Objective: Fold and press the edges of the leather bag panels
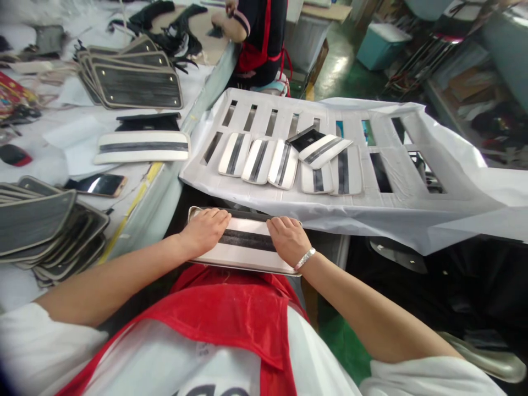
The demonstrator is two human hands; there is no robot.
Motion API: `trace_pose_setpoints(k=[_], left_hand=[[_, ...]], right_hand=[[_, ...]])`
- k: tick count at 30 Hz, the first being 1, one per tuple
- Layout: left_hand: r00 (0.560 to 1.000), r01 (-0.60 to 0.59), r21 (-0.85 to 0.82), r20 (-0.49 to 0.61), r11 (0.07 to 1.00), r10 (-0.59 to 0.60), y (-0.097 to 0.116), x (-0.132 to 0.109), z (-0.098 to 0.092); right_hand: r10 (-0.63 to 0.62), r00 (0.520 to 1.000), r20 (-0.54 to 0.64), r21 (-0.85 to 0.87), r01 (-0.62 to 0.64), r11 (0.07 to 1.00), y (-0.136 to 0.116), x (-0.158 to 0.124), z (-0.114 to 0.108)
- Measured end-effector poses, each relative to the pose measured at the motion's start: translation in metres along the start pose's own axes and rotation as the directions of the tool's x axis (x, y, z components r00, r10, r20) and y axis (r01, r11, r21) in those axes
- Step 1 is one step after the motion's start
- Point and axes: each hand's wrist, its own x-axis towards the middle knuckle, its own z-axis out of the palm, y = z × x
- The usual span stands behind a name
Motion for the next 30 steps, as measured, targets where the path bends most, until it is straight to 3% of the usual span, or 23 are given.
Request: trace_pose_setpoints(k=[4,9,13,17,22,30], left_hand=[[0.999,-0.009,-0.221,0.034,0.975,0.017,-0.004,-0.01,-0.013],[0.985,-0.169,-0.477,-0.124,0.863,0.124,0.02,-0.044,-0.02],[0.978,-0.205,-0.413,-0.119,0.887,0.171,0.037,-0.058,-0.004],[0.972,-0.203,-0.381,-0.193,0.902,0.137,0.04,-0.061,0.008],[0.968,-0.18,-0.332,-0.228,0.926,0.107,0.046,-0.065,0.011],[0.955,-0.229,-0.237,-0.242,0.944,0.17,0.049,-0.068,0.012]], right_hand=[[0.107,0.993,-0.051,0.193,-0.095,0.977,-0.009,-0.014,-0.011],[0.019,0.987,-0.158,0.484,0.061,0.873,-0.048,-0.036,-0.02],[-0.011,0.987,-0.161,0.491,0.09,0.866,-0.065,-0.043,-0.01],[0.019,0.988,-0.154,0.487,0.059,0.871,-0.07,-0.044,0.001],[0.054,0.985,-0.165,0.495,0.035,0.868,-0.073,-0.044,0.004],[0.078,0.979,-0.189,0.387,0.001,0.922,-0.084,-0.043,-0.002]])
